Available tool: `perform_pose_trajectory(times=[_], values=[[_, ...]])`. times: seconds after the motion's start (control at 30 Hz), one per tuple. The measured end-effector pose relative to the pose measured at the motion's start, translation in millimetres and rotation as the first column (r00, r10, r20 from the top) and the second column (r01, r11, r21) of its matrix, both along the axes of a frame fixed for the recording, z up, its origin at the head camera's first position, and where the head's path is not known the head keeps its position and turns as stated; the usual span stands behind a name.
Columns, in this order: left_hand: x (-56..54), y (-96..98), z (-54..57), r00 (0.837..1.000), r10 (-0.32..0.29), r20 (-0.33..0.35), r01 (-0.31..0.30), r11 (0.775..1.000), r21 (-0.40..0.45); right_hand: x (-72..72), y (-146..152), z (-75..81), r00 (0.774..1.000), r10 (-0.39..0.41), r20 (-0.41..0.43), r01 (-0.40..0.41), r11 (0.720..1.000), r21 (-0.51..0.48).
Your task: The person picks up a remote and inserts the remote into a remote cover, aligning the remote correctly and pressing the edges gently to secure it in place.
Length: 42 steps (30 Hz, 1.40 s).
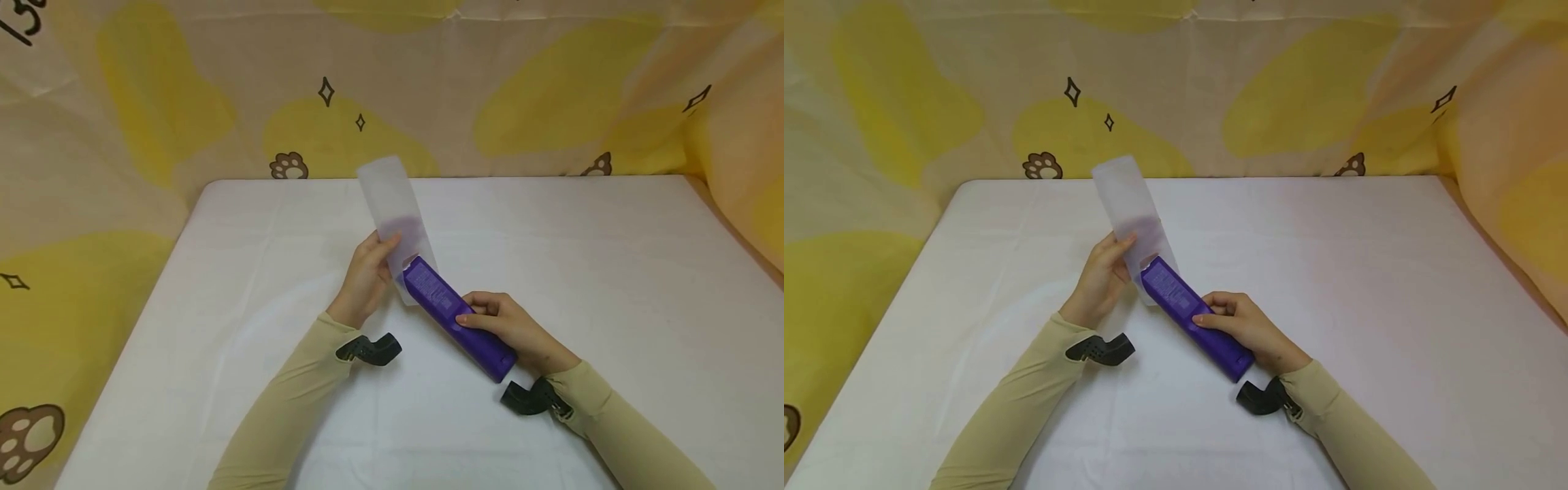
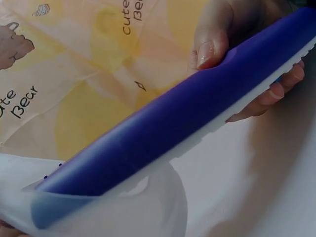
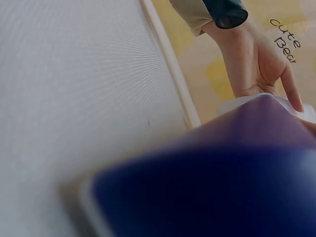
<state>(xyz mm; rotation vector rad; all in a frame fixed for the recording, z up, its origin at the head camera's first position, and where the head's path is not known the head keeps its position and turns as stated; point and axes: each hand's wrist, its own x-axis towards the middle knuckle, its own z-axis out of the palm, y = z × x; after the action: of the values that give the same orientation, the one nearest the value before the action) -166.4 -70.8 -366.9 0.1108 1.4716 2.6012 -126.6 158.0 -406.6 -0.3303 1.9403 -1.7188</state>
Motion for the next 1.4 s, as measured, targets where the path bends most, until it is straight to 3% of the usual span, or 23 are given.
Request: perform_pose_trajectory(times=[0.3,0.47,0.67,0.93,1.2,1.4], values=[[4.7,8.4,-7.1,1.000,-0.001,-0.001,0.001,0.984,-0.181,2.7,-2,0.5,1.000,0.018,0.005,-0.018,1.000,0.019],[8.5,12.7,-7.0,0.996,0.083,-0.035,-0.085,0.993,-0.084,4.0,-5,-1.6,0.999,0.023,0.028,-0.022,0.999,-0.041],[13.1,17.8,-4.5,0.990,0.130,-0.054,-0.129,0.991,0.029,8.9,-11,-2.3,0.995,-0.016,0.103,0.029,0.992,-0.123],[15.2,22.8,-6.5,0.983,0.179,-0.046,-0.177,0.984,0.033,14.7,-16,-2.3,0.987,-0.090,0.136,0.109,0.985,-0.134],[16.9,26.0,-9.2,0.971,0.235,-0.046,-0.233,0.971,0.052,17.7,-20,-1.0,0.984,-0.134,0.120,0.151,0.977,-0.151],[16.7,28.0,-11.0,0.962,0.269,-0.049,-0.266,0.962,0.066,20.6,-24,0.3,0.971,-0.216,0.100,0.229,0.963,-0.145]])
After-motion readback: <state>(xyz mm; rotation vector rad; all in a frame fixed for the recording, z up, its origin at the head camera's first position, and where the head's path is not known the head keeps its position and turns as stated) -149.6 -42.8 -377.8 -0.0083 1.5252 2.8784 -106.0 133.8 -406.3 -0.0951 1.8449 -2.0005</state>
